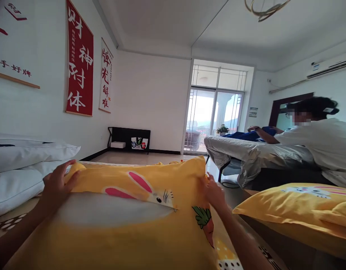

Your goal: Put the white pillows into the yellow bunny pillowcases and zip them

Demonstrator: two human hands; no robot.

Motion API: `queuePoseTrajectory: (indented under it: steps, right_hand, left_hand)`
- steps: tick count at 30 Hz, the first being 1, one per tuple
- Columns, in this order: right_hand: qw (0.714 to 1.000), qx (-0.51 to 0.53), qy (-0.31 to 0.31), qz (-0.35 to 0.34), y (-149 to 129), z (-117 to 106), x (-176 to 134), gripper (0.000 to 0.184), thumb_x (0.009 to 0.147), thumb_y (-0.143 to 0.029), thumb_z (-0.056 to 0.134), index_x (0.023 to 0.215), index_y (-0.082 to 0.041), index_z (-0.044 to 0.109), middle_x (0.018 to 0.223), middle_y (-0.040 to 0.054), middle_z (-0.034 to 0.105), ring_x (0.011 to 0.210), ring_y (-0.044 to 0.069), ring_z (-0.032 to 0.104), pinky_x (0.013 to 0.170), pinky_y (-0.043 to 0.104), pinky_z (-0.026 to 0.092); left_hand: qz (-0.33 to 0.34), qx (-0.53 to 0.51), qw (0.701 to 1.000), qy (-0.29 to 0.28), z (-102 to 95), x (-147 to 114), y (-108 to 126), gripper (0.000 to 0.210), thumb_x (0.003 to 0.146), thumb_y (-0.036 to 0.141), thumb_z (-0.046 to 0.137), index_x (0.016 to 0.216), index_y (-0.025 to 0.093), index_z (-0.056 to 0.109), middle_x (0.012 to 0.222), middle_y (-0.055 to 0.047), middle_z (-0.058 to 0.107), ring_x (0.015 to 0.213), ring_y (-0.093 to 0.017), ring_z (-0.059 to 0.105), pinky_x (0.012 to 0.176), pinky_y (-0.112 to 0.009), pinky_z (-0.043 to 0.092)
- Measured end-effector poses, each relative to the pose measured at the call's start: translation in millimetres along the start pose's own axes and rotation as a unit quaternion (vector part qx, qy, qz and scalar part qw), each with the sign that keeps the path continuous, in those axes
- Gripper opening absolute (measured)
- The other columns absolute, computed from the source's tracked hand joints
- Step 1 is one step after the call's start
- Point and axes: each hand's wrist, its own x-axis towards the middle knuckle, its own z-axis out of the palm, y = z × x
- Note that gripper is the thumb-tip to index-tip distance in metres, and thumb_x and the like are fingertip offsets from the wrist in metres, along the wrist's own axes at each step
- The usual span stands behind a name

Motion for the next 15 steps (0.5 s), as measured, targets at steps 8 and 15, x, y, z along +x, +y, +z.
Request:
queuePoseTrajectory:
  steps: [8,15]
  right_hand:
    - [0.978,-0.050,-0.200,-0.024,-28,136,-108,0.061,0.097,-0.043,0.022,0.152,-0.019,0.026,0.156,0.0123,0.028,0.145,0.024,0.024,0.113,0.049,0.024]
    - [0.971,-0.008,-0.234,0.056,47,105,-116,0.063,0.094,-0.054,0.025,0.138,-0.016,0.050,0.135,0.0165,0.057,0.124,0.030,0.053,0.099,0.043,0.040]
  left_hand:
    - [0.151,-0.011,0.920,-0.362,98.0,-83,22,0.056,0.095,0.049,0.024,0.141,0.027,0.048,0.147,-0.005,0.047,0.136,-0.023,0.042,0.112,-0.045,0.031]
    - [0.095,-0.007,0.949,-0.302,72.7,-51,-45,0.056,0.087,0.059,0.031,0.097,0.022,0.071,0.110,-0.008,0.072,0.105,-0.026,0.064,0.096,-0.036,0.046]
